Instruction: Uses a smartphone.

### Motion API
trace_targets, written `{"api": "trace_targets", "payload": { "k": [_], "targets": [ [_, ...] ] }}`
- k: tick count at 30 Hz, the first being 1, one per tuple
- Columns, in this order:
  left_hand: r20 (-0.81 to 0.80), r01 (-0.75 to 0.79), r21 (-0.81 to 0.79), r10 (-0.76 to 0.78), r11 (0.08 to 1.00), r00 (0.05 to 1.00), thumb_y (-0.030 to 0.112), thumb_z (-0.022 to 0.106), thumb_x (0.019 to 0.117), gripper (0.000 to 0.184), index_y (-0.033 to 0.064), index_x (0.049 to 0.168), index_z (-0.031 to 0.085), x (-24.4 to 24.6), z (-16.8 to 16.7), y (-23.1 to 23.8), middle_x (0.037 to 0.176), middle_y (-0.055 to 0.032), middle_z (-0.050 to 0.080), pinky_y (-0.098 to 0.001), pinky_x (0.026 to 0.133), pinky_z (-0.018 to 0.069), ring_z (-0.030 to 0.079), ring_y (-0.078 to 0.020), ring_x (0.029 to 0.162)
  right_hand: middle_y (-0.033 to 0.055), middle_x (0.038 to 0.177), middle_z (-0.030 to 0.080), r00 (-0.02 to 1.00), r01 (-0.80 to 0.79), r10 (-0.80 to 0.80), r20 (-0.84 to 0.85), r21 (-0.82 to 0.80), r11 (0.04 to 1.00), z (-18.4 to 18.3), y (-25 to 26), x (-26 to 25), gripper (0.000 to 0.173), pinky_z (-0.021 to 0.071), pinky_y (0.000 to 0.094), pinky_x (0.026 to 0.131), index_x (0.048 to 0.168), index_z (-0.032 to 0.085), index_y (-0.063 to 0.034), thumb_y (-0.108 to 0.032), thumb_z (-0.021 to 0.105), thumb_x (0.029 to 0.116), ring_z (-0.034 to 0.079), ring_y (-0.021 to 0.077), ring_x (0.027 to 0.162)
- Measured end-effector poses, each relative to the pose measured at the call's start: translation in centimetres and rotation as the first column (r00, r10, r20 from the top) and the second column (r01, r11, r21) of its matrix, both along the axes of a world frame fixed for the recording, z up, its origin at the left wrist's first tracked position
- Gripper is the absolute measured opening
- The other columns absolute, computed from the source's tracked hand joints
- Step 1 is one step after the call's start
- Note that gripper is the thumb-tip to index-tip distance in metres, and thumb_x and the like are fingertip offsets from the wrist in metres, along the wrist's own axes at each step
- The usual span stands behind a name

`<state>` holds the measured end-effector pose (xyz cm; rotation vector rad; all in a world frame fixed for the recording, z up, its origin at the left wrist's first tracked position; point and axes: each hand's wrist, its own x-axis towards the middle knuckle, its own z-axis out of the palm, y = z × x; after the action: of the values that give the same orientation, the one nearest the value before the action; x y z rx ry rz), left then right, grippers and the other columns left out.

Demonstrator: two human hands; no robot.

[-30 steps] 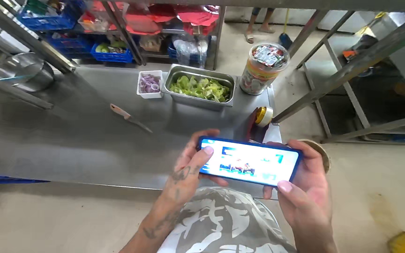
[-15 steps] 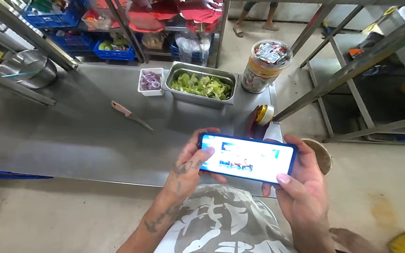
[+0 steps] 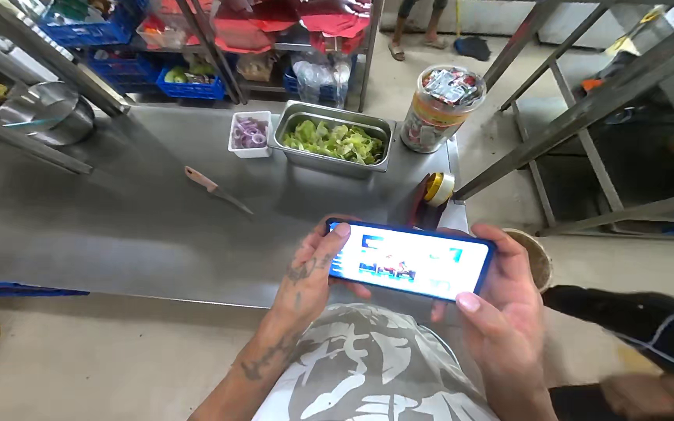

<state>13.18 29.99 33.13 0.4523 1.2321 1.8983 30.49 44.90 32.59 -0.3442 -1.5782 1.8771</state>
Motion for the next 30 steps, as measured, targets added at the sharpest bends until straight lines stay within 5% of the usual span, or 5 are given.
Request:
{"api": "trace_targets", "payload": {
  "k": [8,20,30],
  "targets": [
    [-0.032,0.112,0.059,-0.110,0.992,0.993,0.039,0.045,0.1049,0.050,0.0242,0.152,0.040,-0.1,1.0,-0.3,0.128,-0.0119,0.062,-0.0371,0.055,0.0635,0.074,-0.0225,0.090,0.0081,0.131,0.061,1.000,0.016,-0.013,0.022,-0.153,0.988,0.6,0.6,0.0,0.067,0.0563,0.0271,0.043,0.148,0.044,-0.0210,-0.021,0.072,0.0865,0.070,0.0149,0.076],
    [-0.091,0.112,0.069,-0.106,0.991,0.990,0.013,0.039,0.1005,0.054,0.0209,0.154,0.036,0.4,1.9,-0.3,0.129,-0.0145,0.061,-0.0371,0.055,0.0636,0.073,-0.0233,0.090,0.0112,0.129,0.061,0.999,-0.034,0.024,-0.049,-0.202,0.979,0.7,1.2,0.0,0.068,0.0573,0.0273,0.044,0.148,0.044,-0.0161,-0.016,0.073,0.0864,0.070,0.0152,0.075],
    [-0.072,0.111,0.120,-0.103,0.987,0.992,0.010,0.043,0.0997,0.054,0.0174,0.153,0.036,0.3,1.4,-0.1,0.127,-0.0144,0.062,-0.0381,0.059,0.0648,0.073,-0.0240,0.093,0.0112,0.130,0.060,0.999,-0.035,0.028,-0.038,-0.195,0.980,0.6,1.4,-0.1,0.069,0.0577,0.0277,0.044,0.149,0.041,-0.0153,-0.017,0.072,0.0882,0.070,0.0159,0.076]
  ]
}}
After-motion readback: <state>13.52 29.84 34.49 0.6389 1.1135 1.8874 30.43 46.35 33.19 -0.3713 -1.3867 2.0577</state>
